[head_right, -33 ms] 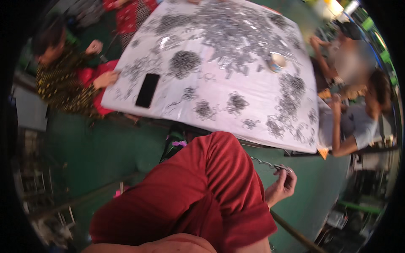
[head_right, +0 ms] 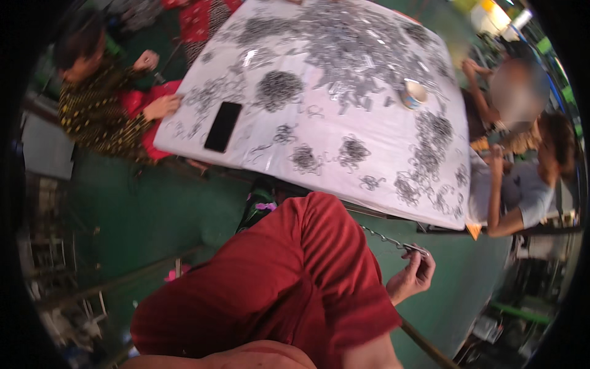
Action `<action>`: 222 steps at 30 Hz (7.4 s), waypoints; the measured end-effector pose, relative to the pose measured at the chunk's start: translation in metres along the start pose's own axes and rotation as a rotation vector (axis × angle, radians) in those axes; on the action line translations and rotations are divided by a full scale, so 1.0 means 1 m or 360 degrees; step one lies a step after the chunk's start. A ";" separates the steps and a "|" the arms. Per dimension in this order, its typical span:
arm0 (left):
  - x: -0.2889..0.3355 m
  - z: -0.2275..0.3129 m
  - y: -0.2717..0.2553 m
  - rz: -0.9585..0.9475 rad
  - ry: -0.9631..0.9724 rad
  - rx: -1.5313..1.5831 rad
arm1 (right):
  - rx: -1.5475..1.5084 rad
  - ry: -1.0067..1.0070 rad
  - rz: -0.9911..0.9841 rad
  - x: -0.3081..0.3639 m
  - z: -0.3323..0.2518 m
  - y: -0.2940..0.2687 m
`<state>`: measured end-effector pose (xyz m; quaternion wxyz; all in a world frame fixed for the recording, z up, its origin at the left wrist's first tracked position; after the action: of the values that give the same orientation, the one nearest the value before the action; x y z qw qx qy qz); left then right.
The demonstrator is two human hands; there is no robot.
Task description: The person sits at a table and repeatedly picks up small metal clips and wire pieces, then joins them by hand. The person places the assembled units onto a nearby metal rack. Other people at the table perform similar assembly tasks.
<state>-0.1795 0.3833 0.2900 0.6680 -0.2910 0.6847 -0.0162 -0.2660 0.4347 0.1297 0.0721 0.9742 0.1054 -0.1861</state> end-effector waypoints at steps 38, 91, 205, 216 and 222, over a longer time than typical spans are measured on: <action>0.430 -0.111 -0.342 -0.0134 -0.2596 -0.1551 | -0.0548 0.0467 -0.1047 0.024 0.017 0.135; 0.369 0.013 -0.266 0.0085 -0.2816 -0.1520 | -0.0521 0.0085 -0.1374 0.068 -0.004 0.152; 0.287 0.052 -0.123 0.0780 -0.2048 -0.0809 | -0.0139 0.0155 -0.1199 0.032 0.038 0.199; 0.305 0.060 -0.132 0.0956 -0.2017 -0.0969 | -0.0312 0.0505 -0.1042 0.043 0.045 0.191; 0.414 0.027 -0.238 0.0523 -0.2453 -0.1842 | -0.0346 0.0604 -0.1140 0.048 0.041 0.197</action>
<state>-0.0390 0.0214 0.0100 0.6803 -0.4057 -0.0053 0.6103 -0.1914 0.2456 0.0937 0.0844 0.8798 0.4678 -0.0045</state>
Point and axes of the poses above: each hand's wrist, its own x-axis away from the middle knuckle, its own y-axis out of the palm, z = x × y, the point moved 2 cm from there along -x, towards the middle knuckle, and after that the axes turned 4 degrees about z, right-handed, at the moved point
